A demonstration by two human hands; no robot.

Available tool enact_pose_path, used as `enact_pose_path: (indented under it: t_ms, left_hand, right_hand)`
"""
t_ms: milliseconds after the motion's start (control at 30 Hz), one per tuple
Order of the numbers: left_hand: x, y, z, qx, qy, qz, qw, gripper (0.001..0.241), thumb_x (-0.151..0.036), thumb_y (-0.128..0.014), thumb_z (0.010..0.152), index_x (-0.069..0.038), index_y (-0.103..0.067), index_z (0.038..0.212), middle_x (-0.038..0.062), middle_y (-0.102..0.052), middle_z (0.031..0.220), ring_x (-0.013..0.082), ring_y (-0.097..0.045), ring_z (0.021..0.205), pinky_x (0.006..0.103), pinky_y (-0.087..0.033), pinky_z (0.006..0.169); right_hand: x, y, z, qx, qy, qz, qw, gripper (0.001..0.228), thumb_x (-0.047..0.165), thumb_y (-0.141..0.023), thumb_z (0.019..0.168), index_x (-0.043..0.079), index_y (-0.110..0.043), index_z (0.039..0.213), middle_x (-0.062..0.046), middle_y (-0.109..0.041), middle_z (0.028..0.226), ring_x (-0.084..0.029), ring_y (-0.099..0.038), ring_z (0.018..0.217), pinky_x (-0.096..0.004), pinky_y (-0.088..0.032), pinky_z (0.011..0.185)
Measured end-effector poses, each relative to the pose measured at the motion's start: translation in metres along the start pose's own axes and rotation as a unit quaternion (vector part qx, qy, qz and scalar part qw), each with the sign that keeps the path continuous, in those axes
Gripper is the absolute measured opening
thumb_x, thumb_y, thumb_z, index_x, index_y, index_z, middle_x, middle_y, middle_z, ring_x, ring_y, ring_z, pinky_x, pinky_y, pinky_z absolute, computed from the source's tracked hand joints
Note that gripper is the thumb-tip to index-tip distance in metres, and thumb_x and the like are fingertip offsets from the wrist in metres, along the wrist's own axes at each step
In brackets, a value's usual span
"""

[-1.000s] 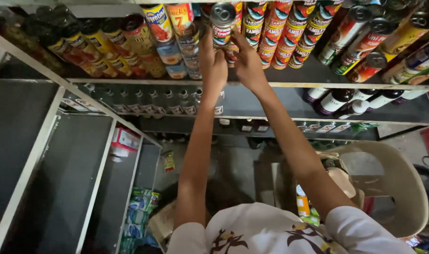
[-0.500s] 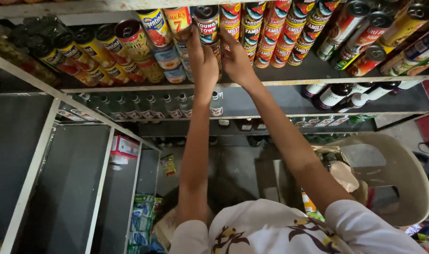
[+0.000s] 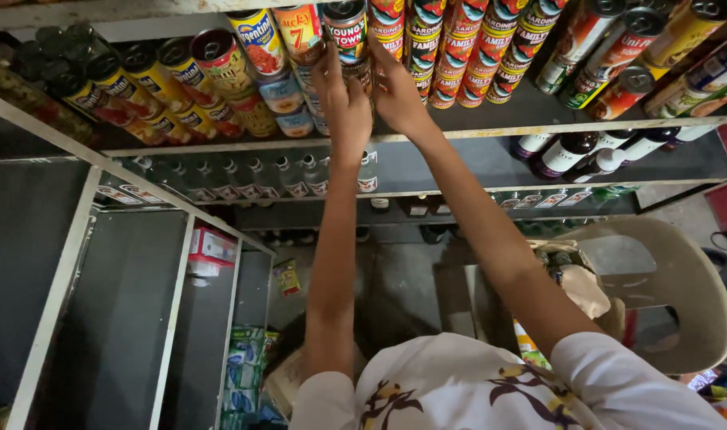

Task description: Wiping individual canned goods with a cloth and organizing them onto store shelves.

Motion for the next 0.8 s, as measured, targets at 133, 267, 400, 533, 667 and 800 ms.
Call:
enact_pose_path:
  t_ms: [133,267,400,533,667,800]
  left_hand:
    - [0.004,-0.001,-0.003,0.004,-0.006,-0.002,1.0,0.058,0.003,-0.049,0.103,-0.005,-0.039,0.159,0.022,-0.044,0.147,0.0385,-0.051,0.138,0.0432,-0.044,0.114]
    - [-0.001,-0.001,-0.009,-0.007,-0.038,-0.006,0.999,0.065,0.007,-0.046,0.098,-0.005,-0.037,0.16,0.022,-0.043,0.149,0.0391,-0.049,0.139,0.0431,-0.043,0.117]
    - [0.005,-0.004,-0.014,-0.031,-0.068,-0.011,0.997,0.064,0.007,-0.05,0.095,-0.002,-0.038,0.157,0.024,-0.042,0.15,0.0417,-0.045,0.142,0.0482,-0.037,0.121]
    - [-0.004,-0.001,-0.031,-0.079,-0.07,0.014,0.994,0.059,0.007,-0.05,0.094,-0.003,-0.045,0.152,0.022,-0.05,0.144,0.0401,-0.049,0.138,0.0486,-0.038,0.12]
    - [-0.031,-0.008,-0.056,-0.062,-0.01,-0.077,0.995,0.046,0.005,-0.053,0.093,-0.001,-0.054,0.139,0.018,-0.057,0.134,0.0341,-0.059,0.127,0.0448,-0.047,0.111]
    - [-0.029,-0.056,-0.1,-0.016,0.045,-0.112,0.993,0.031,0.001,-0.054,0.099,0.0,-0.062,0.129,0.016,-0.062,0.122,0.0262,-0.065,0.109,0.0378,-0.054,0.096]
  right_hand:
    - [0.01,-0.002,-0.001,0.001,-0.042,-0.01,0.999,0.081,-0.019,-0.052,0.09,0.001,-0.027,0.165,-0.017,-0.054,0.157,-0.022,-0.055,0.141,-0.033,-0.051,0.113]
    - [0.006,-0.005,-0.006,0.004,-0.008,0.011,1.0,0.081,-0.018,-0.056,0.093,0.001,-0.024,0.165,-0.019,-0.047,0.162,-0.023,-0.048,0.148,-0.033,-0.044,0.119]
    - [0.004,-0.005,-0.01,0.017,-0.004,0.021,1.0,0.08,-0.016,-0.057,0.096,0.001,-0.022,0.166,-0.018,-0.042,0.167,-0.024,-0.044,0.154,-0.033,-0.04,0.125]
    - [0.018,0.0,-0.023,0.004,-0.001,0.041,0.999,0.08,-0.017,-0.054,0.095,0.002,-0.022,0.166,-0.018,-0.04,0.168,-0.026,-0.039,0.158,-0.035,-0.037,0.128]
    - [0.023,0.02,-0.056,-0.02,-0.057,0.035,0.998,0.077,-0.019,-0.047,0.089,0.002,-0.032,0.162,-0.018,-0.045,0.163,-0.027,-0.039,0.155,-0.035,-0.039,0.122]
    - [0.025,0.061,-0.102,-0.039,-0.09,0.015,0.995,0.074,-0.019,-0.043,0.084,0.001,-0.044,0.155,-0.016,-0.057,0.152,-0.026,-0.051,0.148,-0.032,-0.044,0.116]
Point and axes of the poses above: each hand's wrist, its own z-axis towards the middle knuckle, its own y-axis out of the back of the hand, x = y × z, the point moved 1 cm from there along z, towards the middle knuckle
